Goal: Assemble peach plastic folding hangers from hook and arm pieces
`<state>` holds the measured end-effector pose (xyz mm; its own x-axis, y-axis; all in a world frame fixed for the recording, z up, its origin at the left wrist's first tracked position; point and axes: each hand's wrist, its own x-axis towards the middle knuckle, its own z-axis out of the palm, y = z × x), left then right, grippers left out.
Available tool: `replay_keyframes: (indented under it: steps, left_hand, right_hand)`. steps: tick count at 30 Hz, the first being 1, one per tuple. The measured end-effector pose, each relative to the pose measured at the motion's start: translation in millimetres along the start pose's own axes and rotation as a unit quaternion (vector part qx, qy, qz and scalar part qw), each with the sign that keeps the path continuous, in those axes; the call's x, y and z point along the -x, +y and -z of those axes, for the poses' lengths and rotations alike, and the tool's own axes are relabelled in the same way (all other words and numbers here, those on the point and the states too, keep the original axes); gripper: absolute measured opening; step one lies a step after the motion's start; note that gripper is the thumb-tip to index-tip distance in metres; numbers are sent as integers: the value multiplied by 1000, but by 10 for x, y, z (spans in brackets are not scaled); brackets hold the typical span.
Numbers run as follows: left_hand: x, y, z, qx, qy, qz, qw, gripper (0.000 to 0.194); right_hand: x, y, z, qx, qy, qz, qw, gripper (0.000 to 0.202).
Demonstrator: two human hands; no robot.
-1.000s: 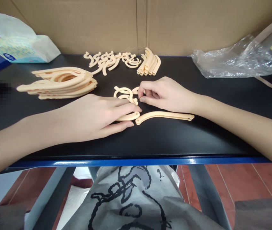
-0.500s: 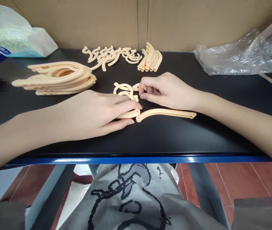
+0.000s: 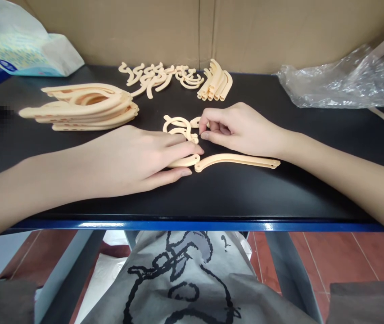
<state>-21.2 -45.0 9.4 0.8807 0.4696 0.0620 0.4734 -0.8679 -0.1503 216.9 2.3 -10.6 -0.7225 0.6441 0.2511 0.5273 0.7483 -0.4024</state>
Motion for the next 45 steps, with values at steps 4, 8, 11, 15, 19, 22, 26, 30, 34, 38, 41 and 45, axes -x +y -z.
replay_keyframes:
  steps: [4, 8, 11, 15, 19, 22, 26, 30, 34, 38, 41, 45]
  left_hand:
    - [3, -15, -3, 2, 3, -6, 1000, 27]
    - [2, -34, -4, 12, -9, -2, 1000, 27]
    - [-10, -41, 12, 20, -15, -4, 1000, 24]
    - [-32, -32, 42, 2, -30, 23, 999, 21]
    - [-41, -26, 53, -14, -23, 32, 999, 24]
    - [-45, -25, 66, -17, -36, 36, 999, 27]
    - [-46, -27, 79, -3, -52, 35, 998, 34]
    - [-34, -36, 60, 6, -28, 27, 999, 34]
    - [-26, -48, 35, -2, -18, 25, 1000, 32]
    - [-28, -56, 21, -15, -15, 35, 999, 27]
    - [-32, -57, 22, -18, -17, 39, 999, 25]
    - [-35, -56, 36, -24, -23, 44, 998, 25]
  right_hand:
    - [3, -18, 2, 4, -7, -16, 1000, 12]
    - [-1, -25, 2, 3, -13, -17, 1000, 14]
    - [-7, -25, 4, 12, -18, -13, 1000, 14]
    - [-8, -15, -1, 23, -6, 3, 1000, 12]
    - [-2, -1, -13, 26, 8, 17, 999, 11]
    - [-1, -1, -16, 28, 9, 20, 999, 10]
    - [-6, -12, -6, 36, 2, 20, 999, 12]
    - [-11, -21, 5, 38, -3, 22, 999, 13]
    - [-11, -10, 0, 37, -3, 20, 999, 12]
    - [-5, 2, -11, 38, -1, 18, 999, 13]
    - [1, -3, -15, 35, 1, 15, 999, 12]
    - [7, -15, -18, 42, 8, 16, 999, 12]
